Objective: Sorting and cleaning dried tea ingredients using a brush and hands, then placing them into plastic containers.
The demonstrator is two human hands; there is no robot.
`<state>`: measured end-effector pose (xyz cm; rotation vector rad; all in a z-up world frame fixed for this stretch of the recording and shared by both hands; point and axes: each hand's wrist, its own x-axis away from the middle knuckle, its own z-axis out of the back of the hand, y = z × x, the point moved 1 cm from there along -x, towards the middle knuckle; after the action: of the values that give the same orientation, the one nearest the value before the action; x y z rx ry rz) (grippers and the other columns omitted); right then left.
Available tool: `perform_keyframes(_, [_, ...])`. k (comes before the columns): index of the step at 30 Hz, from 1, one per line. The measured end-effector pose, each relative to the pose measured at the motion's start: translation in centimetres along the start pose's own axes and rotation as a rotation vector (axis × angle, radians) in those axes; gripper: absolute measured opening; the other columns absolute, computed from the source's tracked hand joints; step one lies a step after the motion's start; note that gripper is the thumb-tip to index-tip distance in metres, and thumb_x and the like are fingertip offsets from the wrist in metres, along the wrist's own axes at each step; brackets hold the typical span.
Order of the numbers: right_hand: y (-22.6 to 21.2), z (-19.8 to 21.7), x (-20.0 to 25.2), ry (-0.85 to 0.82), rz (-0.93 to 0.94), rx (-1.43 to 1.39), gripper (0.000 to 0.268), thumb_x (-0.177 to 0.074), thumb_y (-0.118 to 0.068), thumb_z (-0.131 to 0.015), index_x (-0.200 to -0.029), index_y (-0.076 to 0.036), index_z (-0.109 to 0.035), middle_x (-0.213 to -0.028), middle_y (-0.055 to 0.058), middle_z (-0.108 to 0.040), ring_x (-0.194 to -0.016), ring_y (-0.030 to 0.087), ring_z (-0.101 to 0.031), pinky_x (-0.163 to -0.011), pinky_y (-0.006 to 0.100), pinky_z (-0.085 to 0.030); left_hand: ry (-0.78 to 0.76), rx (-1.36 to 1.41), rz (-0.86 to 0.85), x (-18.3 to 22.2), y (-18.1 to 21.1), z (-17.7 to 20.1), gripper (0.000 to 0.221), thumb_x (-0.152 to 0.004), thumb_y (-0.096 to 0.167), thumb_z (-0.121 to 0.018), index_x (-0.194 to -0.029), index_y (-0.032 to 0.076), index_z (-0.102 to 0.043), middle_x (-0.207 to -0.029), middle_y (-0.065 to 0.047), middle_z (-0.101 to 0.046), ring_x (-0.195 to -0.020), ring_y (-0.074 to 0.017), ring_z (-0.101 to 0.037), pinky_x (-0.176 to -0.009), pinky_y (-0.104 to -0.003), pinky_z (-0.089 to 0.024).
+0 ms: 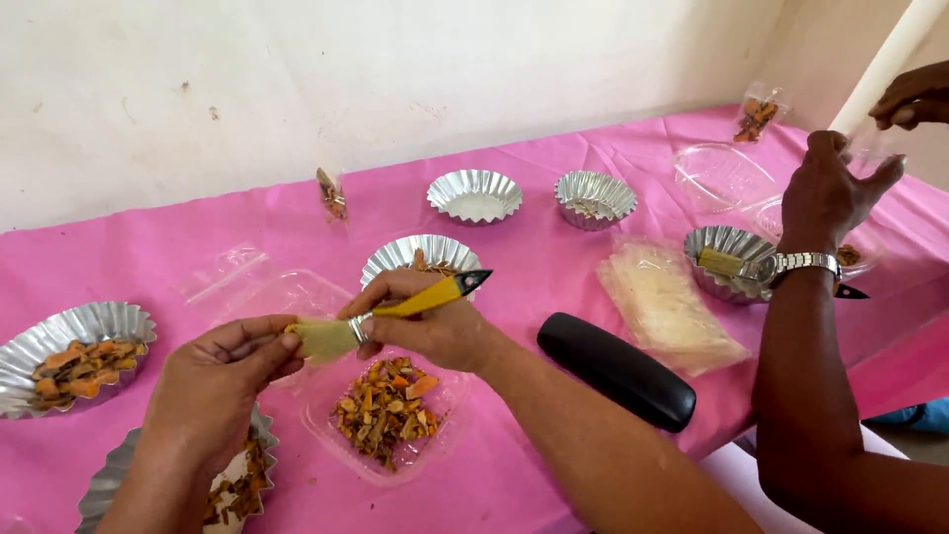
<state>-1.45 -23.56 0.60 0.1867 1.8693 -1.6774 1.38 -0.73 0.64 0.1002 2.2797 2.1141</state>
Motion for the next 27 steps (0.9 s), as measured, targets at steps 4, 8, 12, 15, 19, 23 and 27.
perform_keyframes(4, [1.3, 0.3, -0.4, 0.088, -0.017, 0.015, 0.009, -0.093, 0.007, -0.067, -0.101, 0.006, -0.069, -0.091, 0.025, -0.073, -0.072, 0.026, -0.076, -0.068, 0.031, -0.068, 0.013, 0.022, -0.031, 0.0, 0.3, 0.2, 0.022, -0.091, -0.005, -0.07, -0.112, -0.006, -0.073, -0.092, -0.02, -0.073, -0.083, -0.0263, -0.069, -0.085, -0.033, -0.06])
perform_keyframes(8, [0.0, -0.2, -0.1, 0.136, 0.106, -0.079, 0.016, -0.098, -0.002, -0.066, -0.113, 0.004, -0.067, -0.112, 0.018, -0.067, -0.101, 0.027, -0.069, -0.088, 0.037, -0.069, -0.009, 0.05, -0.054, -0.2, -0.2, 0.5, 0.022, -0.091, -0.005, -0.069, -0.113, -0.007, -0.073, -0.093, -0.021, -0.072, -0.085, -0.0263, -0.068, -0.085, -0.035, -0.061])
perform_keyframes(12, [0.4, -0.3, -0.1, -0.045, -0.008, 0.06, 0.014, -0.097, 0.001, -0.064, -0.111, 0.005, -0.067, -0.104, 0.023, -0.07, -0.083, 0.028, -0.076, -0.077, 0.035, -0.068, -0.003, 0.027, -0.055, -0.7, -0.9, 0.5, 0.02, -0.09, -0.006, -0.07, -0.11, -0.005, -0.075, -0.098, -0.016, -0.073, -0.083, -0.0227, -0.065, -0.083, -0.03, -0.059])
perform_keyframes(15, [0.5, -0.3, -0.2, 0.058, 0.006, 0.105, 0.015, -0.096, 0.001, -0.064, -0.11, 0.003, -0.069, -0.1, 0.019, -0.072, -0.082, 0.026, -0.077, -0.077, 0.032, -0.068, 0.015, 0.013, -0.061, -0.1, -0.2, 0.2, 0.02, -0.09, -0.005, -0.072, -0.109, -0.005, -0.075, -0.096, -0.017, -0.074, -0.084, -0.0229, -0.068, -0.084, -0.03, -0.06])
perform_keyframes(19, [0.6, -0.2, 0.0, -0.061, 0.171, -0.108, 0.019, -0.101, 0.002, -0.064, -0.12, 0.006, -0.064, -0.126, 0.026, -0.066, -0.098, 0.033, -0.074, -0.093, 0.04, -0.067, 0.013, 0.037, -0.047, -0.9, -1.4, 0.5, 0.028, -0.087, -0.007, -0.071, -0.116, -0.005, -0.073, -0.099, -0.019, -0.074, -0.08, -0.026, -0.067, -0.083, -0.032, -0.059])
perform_keyframes(23, [-0.2, -0.6, -0.2, -0.065, -0.067, 0.216, 0.018, -0.098, -0.007, -0.065, -0.113, 0.001, -0.07, -0.098, 0.018, -0.074, -0.085, 0.025, -0.078, -0.076, 0.032, -0.068, 0.016, 0.0, -0.04, -0.4, -0.6, 0.3, 0.021, -0.09, -0.007, -0.069, -0.111, -0.006, -0.074, -0.099, -0.018, -0.075, -0.084, -0.0244, -0.067, -0.084, -0.031, -0.059])
perform_keyframes(27, [-0.3, -0.4, 0.1, 0.082, 0.072, 0.087, 0.017, -0.097, -0.001, -0.066, -0.114, 0.002, -0.068, -0.102, 0.018, -0.071, -0.088, 0.027, -0.077, -0.081, 0.032, -0.068, 0.019, -0.014, -0.053, 0.2, 0.1, 0.0, 0.022, -0.09, -0.003, -0.072, -0.112, -0.005, -0.075, -0.095, -0.017, -0.075, -0.084, -0.023, -0.068, -0.084, -0.031, -0.059])
